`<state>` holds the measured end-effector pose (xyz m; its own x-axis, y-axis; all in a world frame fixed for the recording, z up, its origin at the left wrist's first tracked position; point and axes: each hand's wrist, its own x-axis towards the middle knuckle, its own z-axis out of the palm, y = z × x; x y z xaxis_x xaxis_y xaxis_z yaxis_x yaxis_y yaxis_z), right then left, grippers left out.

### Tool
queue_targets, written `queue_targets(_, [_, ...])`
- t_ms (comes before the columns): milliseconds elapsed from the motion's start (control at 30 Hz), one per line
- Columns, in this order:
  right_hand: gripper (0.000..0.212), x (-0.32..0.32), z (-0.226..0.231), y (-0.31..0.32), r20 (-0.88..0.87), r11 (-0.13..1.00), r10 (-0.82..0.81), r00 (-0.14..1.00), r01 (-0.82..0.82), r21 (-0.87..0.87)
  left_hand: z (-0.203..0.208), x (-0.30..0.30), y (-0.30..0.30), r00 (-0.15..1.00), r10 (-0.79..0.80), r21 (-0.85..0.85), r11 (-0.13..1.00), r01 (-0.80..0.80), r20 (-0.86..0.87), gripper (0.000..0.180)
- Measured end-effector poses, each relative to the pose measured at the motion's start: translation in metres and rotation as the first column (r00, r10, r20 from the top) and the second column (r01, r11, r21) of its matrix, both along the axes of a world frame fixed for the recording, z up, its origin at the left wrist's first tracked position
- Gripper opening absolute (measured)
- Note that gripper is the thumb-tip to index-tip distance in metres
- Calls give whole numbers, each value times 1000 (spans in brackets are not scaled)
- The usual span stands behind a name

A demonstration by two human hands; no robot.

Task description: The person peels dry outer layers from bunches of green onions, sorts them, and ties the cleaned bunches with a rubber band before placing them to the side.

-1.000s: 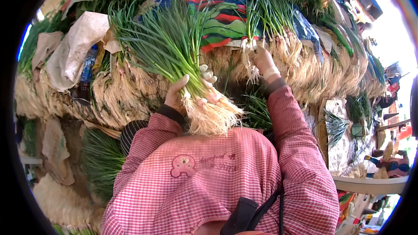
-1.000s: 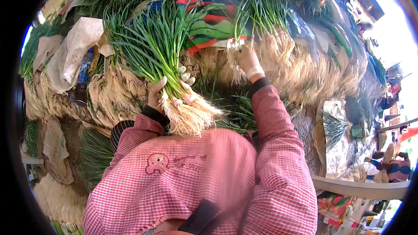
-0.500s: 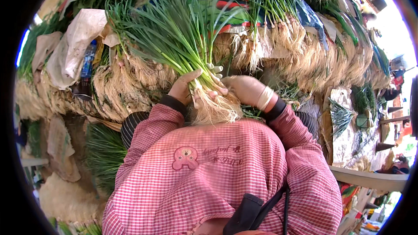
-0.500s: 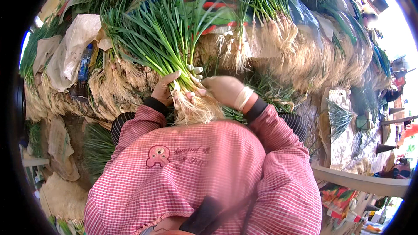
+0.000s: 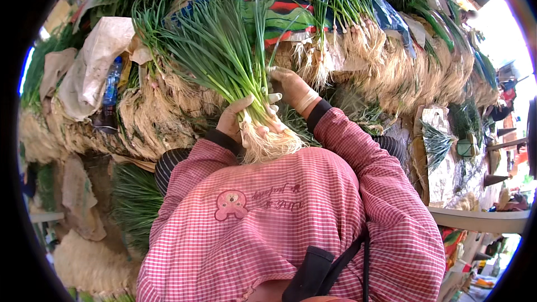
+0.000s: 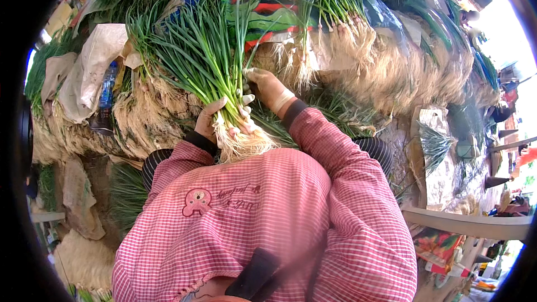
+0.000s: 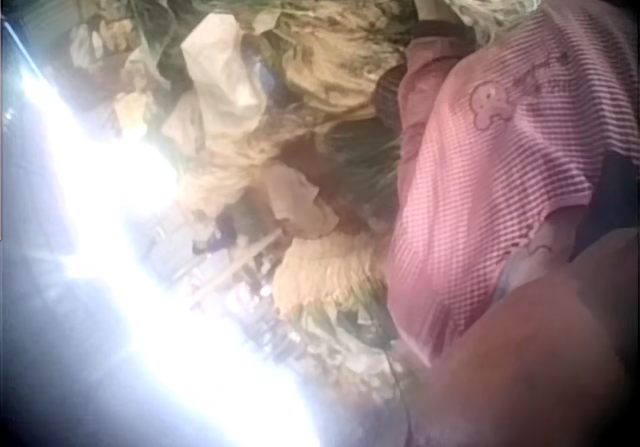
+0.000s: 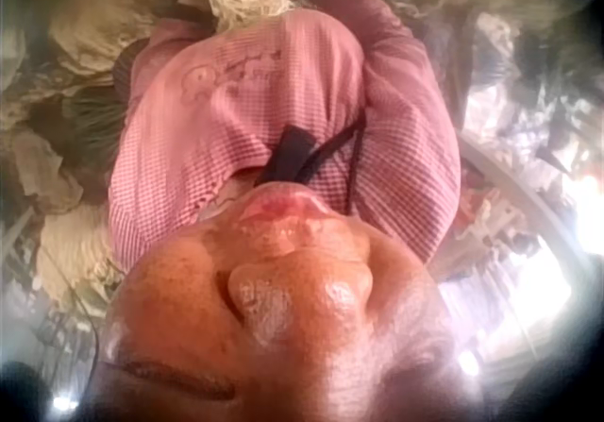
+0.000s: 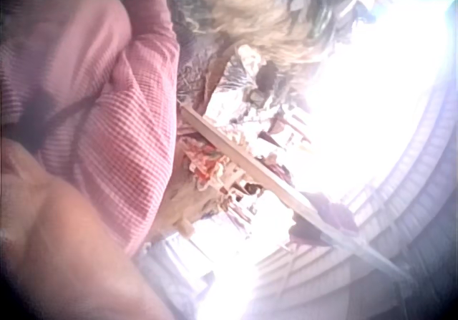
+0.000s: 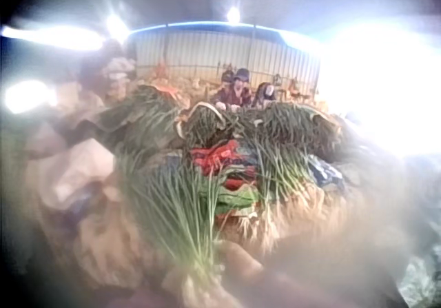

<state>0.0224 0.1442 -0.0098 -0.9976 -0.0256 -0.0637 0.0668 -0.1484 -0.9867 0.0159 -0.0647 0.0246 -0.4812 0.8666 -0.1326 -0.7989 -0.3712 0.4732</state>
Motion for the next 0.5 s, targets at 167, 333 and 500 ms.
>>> queue_targets(167, [22, 48, -99, 19, -72, 294, 492, 868, -88, 952, 9, -7, 3, 996, -77, 43, 996, 78, -36, 68])
queue_targets(333, [43, 53, 34, 28, 336, 148, -138, 932, -316, 937, 16, -2, -5, 1000, -19, 220, 975, 24, -25, 68])
queue_targets(500, [47, -20, 73, 115, -215, -97, -570, 793, 195, 976, 16, -5, -3, 995, -97, 344, 933, 103, -34, 45])
